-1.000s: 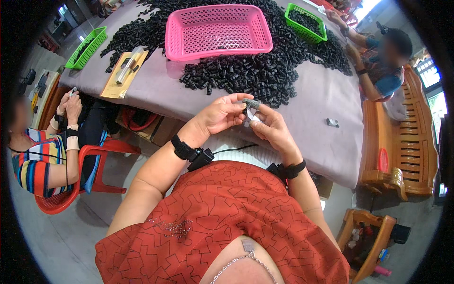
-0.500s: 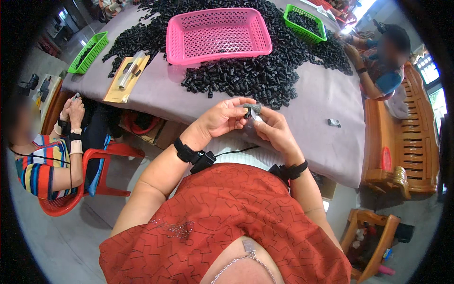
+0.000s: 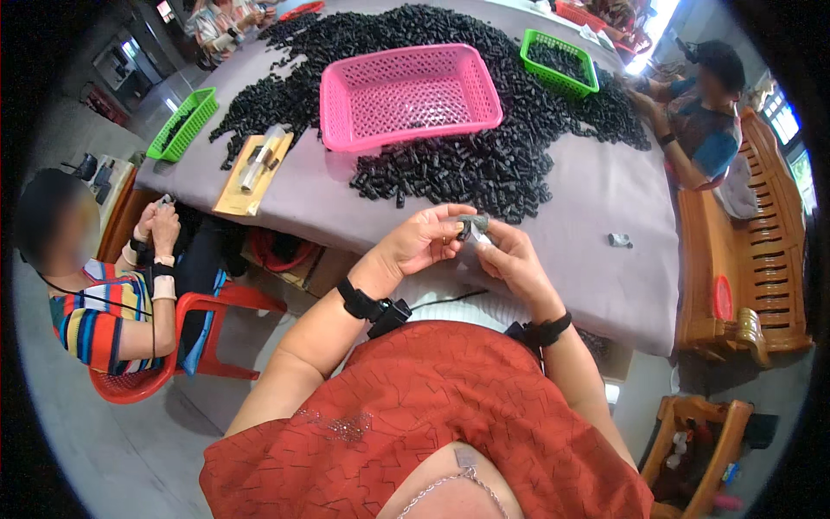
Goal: Assembling and sorting small black components on a workshop table.
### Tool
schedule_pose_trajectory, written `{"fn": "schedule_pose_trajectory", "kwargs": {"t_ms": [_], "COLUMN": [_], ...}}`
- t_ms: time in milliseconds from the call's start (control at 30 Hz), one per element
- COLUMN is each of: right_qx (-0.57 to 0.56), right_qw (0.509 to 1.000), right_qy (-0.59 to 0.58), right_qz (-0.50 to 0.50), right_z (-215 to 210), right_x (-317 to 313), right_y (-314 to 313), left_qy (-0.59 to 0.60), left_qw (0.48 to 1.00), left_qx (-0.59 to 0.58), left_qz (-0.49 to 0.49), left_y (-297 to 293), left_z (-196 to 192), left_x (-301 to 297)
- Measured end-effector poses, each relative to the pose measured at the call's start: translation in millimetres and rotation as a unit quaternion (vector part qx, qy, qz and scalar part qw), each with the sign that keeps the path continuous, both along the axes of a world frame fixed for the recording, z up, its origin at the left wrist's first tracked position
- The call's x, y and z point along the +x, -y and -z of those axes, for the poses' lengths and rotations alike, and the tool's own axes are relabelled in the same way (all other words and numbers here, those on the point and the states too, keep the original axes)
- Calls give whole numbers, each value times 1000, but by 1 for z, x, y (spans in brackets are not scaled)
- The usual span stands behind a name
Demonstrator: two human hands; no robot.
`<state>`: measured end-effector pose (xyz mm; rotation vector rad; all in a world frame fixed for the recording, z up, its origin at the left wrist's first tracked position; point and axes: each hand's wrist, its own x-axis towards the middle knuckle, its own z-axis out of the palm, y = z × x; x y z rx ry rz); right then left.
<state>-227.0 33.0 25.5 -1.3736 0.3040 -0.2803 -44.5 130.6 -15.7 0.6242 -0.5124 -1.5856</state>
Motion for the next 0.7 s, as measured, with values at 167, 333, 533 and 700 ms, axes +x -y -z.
{"fn": "schedule_pose_trajectory", "kwargs": {"t_ms": [167,333,533,700], "right_qx": [18,4,18,19], "right_qw": [999,999,999,999], "right_qy": [23,24,20,24], "right_qz": [42,35,41,34], "right_z": [4,0,0,3], "right_x": [1,-1,0,-1], "right_y": [-1,-4,-5,-1], "left_qy": [90,259,445,584], "left_qw": [974,900,791,752], "left_qx": [14,-74,-20,36], "left_qz": [-207,-342,-420,-304], "left_y": [5,37,28,-9], "left_z": [-25,-87,-71,-32], "left_x": [25,84,76,78]}}
